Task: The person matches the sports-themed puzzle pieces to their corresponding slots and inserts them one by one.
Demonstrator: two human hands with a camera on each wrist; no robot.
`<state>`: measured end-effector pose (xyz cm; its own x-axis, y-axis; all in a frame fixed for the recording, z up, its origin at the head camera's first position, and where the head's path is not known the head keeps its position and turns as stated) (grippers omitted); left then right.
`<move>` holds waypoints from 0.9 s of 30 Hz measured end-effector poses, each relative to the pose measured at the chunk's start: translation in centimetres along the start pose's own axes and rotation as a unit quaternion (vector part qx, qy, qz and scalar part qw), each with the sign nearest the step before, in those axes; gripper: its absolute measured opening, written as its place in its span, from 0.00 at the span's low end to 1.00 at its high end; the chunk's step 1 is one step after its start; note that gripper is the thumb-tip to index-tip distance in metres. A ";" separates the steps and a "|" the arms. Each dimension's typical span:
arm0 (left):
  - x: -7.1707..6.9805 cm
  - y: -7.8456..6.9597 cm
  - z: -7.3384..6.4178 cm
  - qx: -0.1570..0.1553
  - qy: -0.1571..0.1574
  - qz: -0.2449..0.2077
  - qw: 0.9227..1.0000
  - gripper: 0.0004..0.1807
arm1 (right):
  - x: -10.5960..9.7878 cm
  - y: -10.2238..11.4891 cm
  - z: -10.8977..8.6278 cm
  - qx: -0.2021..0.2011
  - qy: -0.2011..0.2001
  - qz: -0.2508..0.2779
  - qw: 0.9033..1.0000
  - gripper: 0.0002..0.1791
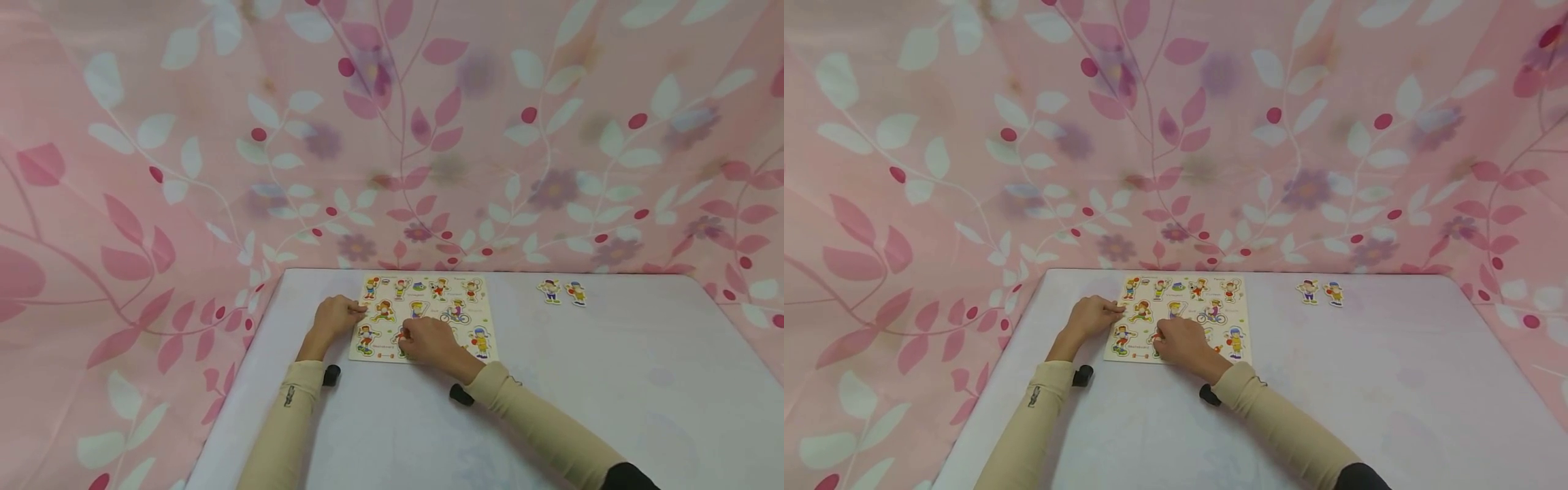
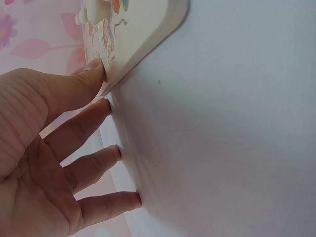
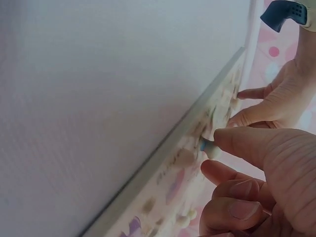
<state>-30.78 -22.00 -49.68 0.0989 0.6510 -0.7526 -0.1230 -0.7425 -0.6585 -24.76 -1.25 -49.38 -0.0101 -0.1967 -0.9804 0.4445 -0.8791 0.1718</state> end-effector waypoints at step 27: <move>0.2 0.1 0.1 0.003 0.001 0.010 1.000 0.08 | -4.5 -3.0 -2.9 0.050 -0.040 -0.002 0.998 0.10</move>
<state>-30.86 -21.93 -49.88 0.0975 0.6359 -0.7656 -0.1309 -0.7544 -0.6433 -23.42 3.55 -45.73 -0.0854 -0.2245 -0.9707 0.3525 -0.9181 0.1813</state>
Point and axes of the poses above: each hand's wrist, its own z-axis towards the middle knuckle, its own x-axis out of the palm, y = z × x, the point moved 4 cm from there along z, towards the middle knuckle, and after that the axes turned 13 degrees about -z, right-handed, at the moved point
